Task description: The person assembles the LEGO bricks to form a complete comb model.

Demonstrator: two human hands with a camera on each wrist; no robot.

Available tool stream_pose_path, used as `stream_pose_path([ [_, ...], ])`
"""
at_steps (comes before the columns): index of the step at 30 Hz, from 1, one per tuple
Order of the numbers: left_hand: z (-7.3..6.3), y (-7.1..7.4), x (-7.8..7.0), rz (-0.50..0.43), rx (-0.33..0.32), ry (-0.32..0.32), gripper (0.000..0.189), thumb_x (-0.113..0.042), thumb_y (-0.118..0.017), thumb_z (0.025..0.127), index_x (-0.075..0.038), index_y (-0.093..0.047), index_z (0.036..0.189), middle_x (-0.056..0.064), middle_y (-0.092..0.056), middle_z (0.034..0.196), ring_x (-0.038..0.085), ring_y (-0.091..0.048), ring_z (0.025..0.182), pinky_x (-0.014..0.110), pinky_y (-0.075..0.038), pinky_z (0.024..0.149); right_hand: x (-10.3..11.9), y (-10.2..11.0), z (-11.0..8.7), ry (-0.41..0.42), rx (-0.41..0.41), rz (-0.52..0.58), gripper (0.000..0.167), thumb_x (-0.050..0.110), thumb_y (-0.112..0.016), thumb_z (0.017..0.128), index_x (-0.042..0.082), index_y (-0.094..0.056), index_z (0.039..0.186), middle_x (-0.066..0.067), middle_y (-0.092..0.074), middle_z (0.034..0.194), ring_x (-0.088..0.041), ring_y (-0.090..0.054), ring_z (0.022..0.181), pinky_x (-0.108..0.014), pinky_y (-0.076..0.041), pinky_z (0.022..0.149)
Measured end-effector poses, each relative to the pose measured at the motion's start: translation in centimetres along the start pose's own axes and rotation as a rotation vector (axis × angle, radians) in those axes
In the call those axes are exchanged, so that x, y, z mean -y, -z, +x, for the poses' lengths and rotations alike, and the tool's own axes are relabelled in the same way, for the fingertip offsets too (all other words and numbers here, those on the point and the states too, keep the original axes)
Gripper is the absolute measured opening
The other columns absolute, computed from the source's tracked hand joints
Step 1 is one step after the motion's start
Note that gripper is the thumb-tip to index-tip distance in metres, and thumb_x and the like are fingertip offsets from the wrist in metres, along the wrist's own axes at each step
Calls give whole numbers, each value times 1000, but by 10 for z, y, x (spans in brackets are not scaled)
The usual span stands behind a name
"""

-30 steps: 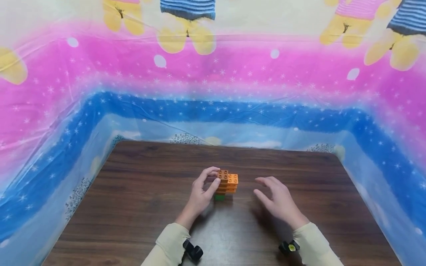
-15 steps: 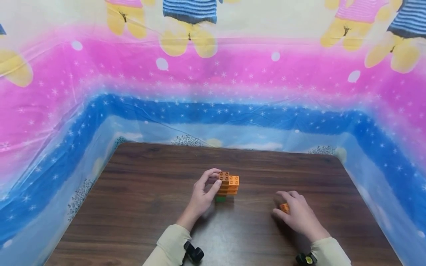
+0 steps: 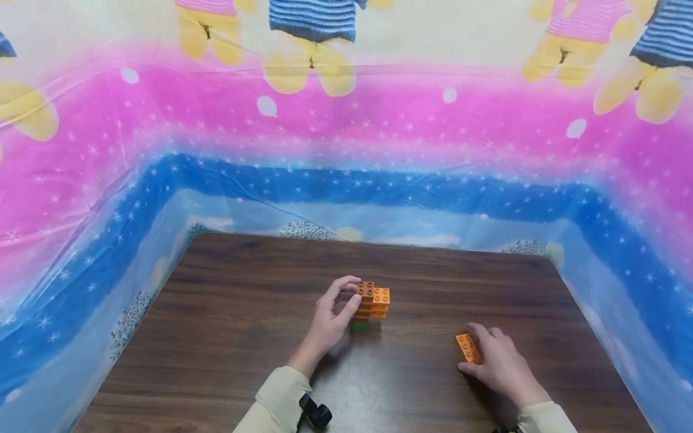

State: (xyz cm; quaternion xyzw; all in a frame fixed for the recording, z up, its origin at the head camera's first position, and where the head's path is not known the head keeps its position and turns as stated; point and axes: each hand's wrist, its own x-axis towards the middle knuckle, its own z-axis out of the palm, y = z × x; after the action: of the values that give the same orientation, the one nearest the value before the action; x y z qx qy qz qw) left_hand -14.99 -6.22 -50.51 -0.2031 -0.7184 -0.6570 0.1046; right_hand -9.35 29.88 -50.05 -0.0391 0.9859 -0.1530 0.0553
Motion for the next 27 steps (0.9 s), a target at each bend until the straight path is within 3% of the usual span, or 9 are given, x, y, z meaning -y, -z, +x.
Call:
stream_pose_path([
  [13, 0, -1, -2, 11, -7, 26, 31, -18, -62, 106, -21, -61, 137, 10, -67, 122, 30, -68, 114, 50, -57, 92, 0, 0, -1, -49, 1, 8, 59, 34, -92, 81, 0, -71, 125, -5, -65, 96, -20, -58, 82, -45, -51, 70],
  [19, 0, -1, 0, -4, -6, 24, 32, -17, -63, 106, -21, -61, 137, 10, -68, 122, 30, -68, 114, 51, -56, 92, -1, -5, -1, -42, -45, 2, 46, 28, -88, 85, 2, -72, 119, -7, -66, 96, -21, -58, 82, -44, -51, 68],
  [27, 0, -1, 1, -7, -6, 21, 33, -15, -63, 106, -13, -61, 138, 10, -68, 121, 30, -68, 114, 44, -57, 91, -1, -12, -3, -14, -124, -2, 38, 23, -83, 88, 1, -71, 117, -12, -65, 100, -27, -57, 83, -46, -48, 68],
])
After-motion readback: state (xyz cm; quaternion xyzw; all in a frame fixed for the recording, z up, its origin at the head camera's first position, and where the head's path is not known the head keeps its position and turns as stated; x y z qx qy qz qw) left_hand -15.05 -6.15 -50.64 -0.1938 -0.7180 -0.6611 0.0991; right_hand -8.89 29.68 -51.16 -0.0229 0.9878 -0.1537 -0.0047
